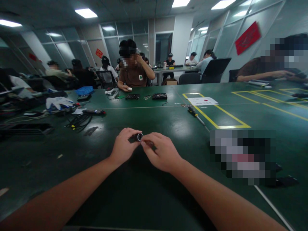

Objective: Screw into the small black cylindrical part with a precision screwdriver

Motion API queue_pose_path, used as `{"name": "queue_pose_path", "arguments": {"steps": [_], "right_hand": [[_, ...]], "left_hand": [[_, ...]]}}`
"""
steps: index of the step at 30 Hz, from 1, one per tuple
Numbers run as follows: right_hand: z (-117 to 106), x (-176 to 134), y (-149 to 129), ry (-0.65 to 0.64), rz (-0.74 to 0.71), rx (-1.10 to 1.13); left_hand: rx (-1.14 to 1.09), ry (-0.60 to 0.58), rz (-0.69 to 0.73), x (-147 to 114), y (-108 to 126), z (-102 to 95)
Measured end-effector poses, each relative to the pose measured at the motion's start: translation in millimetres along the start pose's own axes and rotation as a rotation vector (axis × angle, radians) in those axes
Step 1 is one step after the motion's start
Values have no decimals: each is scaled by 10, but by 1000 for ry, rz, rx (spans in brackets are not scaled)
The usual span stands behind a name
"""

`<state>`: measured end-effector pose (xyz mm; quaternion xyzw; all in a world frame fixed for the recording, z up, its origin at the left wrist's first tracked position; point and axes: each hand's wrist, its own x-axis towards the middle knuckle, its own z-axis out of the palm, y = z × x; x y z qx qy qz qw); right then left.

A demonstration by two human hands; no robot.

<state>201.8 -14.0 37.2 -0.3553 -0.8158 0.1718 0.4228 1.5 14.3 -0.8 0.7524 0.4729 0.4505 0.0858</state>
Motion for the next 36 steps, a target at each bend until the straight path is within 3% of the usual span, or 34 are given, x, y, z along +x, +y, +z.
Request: {"name": "queue_pose_path", "arguments": {"steps": [2,7,13,15,18,20,22,26,28,32,36], "right_hand": [[2,-8,-30,-18,-30,-28],[12,28,71,146,303,224],[12,-3,36,-20,67,15],[16,14,41,8,133,87],[22,64,118,137,371,365],[23,79,157,174,428,445],[22,65,142,138,364,343],[12,20,22,-6,94,58],[5,34,10,33,177,129],[2,94,93,207,445,493],[15,53,77,200,373,334]], "left_hand": [[-9,16,8,3,-13,-5],[8,16,-11,12,-10,-13],[-12,6,-24,5,-19,-3],[-19,18,-28,7,-30,-5],[2,16,-32,13,-40,-2],[21,0,-34,14,-40,8],[28,-10,-33,11,-39,16],[-4,7,-16,3,-39,4],[-18,18,-14,4,-37,-10],[-28,11,-27,17,-22,-17],[-24,10,-29,24,-4,-15]]}}
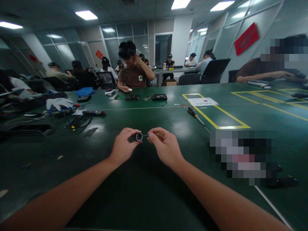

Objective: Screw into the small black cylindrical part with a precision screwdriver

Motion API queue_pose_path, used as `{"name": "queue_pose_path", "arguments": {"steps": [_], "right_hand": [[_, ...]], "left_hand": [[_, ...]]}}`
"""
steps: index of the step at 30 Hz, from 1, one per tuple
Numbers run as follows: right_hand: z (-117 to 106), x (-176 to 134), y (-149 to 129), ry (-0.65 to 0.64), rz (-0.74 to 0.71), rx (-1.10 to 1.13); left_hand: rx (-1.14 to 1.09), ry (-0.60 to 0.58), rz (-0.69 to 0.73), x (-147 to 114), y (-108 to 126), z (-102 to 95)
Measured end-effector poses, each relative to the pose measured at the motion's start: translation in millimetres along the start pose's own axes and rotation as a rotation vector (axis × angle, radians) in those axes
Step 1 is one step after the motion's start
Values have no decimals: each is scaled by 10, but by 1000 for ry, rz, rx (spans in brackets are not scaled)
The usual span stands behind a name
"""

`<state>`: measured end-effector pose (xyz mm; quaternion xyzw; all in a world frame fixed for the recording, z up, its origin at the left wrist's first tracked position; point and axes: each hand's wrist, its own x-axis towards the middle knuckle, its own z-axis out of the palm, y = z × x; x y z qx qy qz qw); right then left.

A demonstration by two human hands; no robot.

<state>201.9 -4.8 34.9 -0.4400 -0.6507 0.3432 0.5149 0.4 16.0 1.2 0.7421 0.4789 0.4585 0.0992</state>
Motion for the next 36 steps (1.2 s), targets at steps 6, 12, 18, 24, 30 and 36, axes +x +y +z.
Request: {"name": "queue_pose_path", "arguments": {"steps": [6,12,18,24,30,36], "right_hand": [[12,-112,-69,-21,-247,-284],[29,-92,-83,-132,-359,-398],[23,-14,25,-48,-26,-14],[24,-47,-6,-153,-248,-269],[-5,-68,-69,-68,-172,-261],[-1,-103,-96,-38,-275,-337]], "left_hand": [[6,10,18,-6,12,-17],[37,-3,27,-3,7,-11],[14,5,6,9,0,-18],[-57,6,-17,1,-31,4],[-33,19,-17,14,-15,-22],[-10,14,15,-1,17,-24]]}}
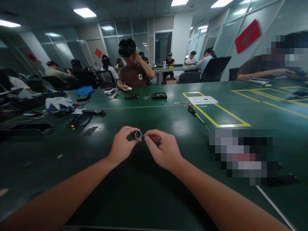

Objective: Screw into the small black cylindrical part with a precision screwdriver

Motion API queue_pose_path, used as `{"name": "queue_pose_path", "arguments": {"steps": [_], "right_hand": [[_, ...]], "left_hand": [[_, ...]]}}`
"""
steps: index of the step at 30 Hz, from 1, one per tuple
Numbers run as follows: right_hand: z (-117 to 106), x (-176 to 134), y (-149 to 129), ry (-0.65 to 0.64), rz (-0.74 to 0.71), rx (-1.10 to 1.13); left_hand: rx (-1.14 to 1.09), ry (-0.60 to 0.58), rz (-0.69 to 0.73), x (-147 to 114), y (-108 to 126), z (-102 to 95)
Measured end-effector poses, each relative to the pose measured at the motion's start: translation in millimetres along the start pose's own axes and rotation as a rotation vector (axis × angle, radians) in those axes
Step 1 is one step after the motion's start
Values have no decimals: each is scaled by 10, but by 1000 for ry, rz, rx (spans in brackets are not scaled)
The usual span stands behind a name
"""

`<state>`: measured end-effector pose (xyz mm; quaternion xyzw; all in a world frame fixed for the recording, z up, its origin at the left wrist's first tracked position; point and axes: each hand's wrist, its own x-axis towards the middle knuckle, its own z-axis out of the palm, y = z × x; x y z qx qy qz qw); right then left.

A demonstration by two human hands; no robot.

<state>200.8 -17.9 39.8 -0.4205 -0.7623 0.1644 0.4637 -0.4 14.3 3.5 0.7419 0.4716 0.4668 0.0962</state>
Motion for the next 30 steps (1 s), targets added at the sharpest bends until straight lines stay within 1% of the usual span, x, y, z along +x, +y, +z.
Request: {"name": "queue_pose_path", "arguments": {"steps": [3,5,7,10,12,14,17,18,19,20,23,24,25,26,28,30], "right_hand": [[21,-3,-6,-42,3,-12],[43,4,16,-59,50,23],[69,18,54,-52,136,123],[101,46,116,-16,297,351],[109,53,137,-1,353,430],[103,42,131,-23,312,368],[81,14,87,-103,124,140],[75,13,73,-121,88,96],[71,17,64,-121,89,95],[69,28,62,-105,128,137],[73,71,79,-31,332,357],[76,78,85,-17,365,391],[79,78,89,-21,364,382],[82,70,88,-38,331,336],[88,43,80,-88,218,211],[96,20,73,-112,161,155]], "left_hand": [[34,-8,25,-3,2,-2],[44,-8,31,0,-2,-4],[47,5,27,6,-9,-3],[57,27,29,14,-27,3],[60,29,27,15,-40,10],[52,18,18,13,-48,14],[28,6,11,11,-46,12],[21,7,10,11,-42,9],[17,10,7,11,-38,6],[15,14,4,11,-33,3],[20,15,-3,8,-23,1],[23,11,-1,6,-22,2],[25,6,3,5,-20,2],[25,3,8,4,-19,2],[22,5,15,4,-15,-1],[21,14,16,6,-11,-6]]}}
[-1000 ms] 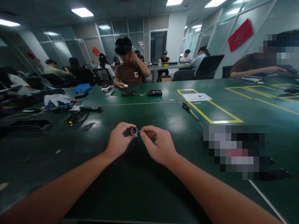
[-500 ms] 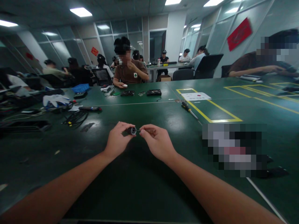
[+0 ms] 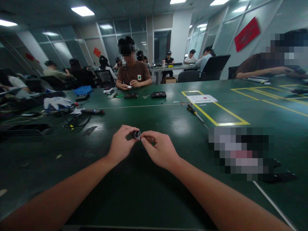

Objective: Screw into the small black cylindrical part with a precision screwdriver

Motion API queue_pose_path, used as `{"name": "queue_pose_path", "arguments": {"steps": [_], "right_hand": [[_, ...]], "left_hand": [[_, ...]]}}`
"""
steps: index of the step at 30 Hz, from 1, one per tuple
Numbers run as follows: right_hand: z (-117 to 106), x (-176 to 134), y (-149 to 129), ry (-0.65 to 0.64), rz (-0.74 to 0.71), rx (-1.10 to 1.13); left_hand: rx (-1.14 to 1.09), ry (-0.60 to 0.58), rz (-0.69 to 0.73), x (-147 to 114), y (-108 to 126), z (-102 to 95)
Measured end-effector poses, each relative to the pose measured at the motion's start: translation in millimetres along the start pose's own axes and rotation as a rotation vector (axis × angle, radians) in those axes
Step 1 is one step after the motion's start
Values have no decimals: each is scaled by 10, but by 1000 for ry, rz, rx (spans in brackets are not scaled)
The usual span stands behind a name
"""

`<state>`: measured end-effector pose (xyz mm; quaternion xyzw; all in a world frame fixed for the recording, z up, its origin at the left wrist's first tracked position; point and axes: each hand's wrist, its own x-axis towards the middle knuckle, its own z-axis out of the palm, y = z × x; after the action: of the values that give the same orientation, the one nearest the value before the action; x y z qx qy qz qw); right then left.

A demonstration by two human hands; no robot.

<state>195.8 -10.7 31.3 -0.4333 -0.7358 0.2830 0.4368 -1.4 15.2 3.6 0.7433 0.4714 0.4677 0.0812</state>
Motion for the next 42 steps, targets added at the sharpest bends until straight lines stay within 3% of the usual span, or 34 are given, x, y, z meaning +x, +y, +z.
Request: {"name": "queue_pose_path", "arguments": {"steps": [6,11,19,27,33,39,42], "right_hand": [[28,32,53,75,129,183],[17,26,66,68,80,106],[-74,-6,-19,221,-29,-39],[-70,-11,-55,72,-86,-113],[-85,0,-22,103,-67,-76],[-93,4,1,37,-71,-76],[-95,10,-14,82,-46,-87]], "left_hand": [[4,-6,-9,6,-4,16],[-5,-14,-29,-4,-27,29],[-8,-24,-51,3,-37,26],[51,-61,-14,-3,-4,11],[51,-60,-22,-3,-12,13],[39,-75,-34,-5,-30,28],[37,-75,-43,-7,-36,33]]}}
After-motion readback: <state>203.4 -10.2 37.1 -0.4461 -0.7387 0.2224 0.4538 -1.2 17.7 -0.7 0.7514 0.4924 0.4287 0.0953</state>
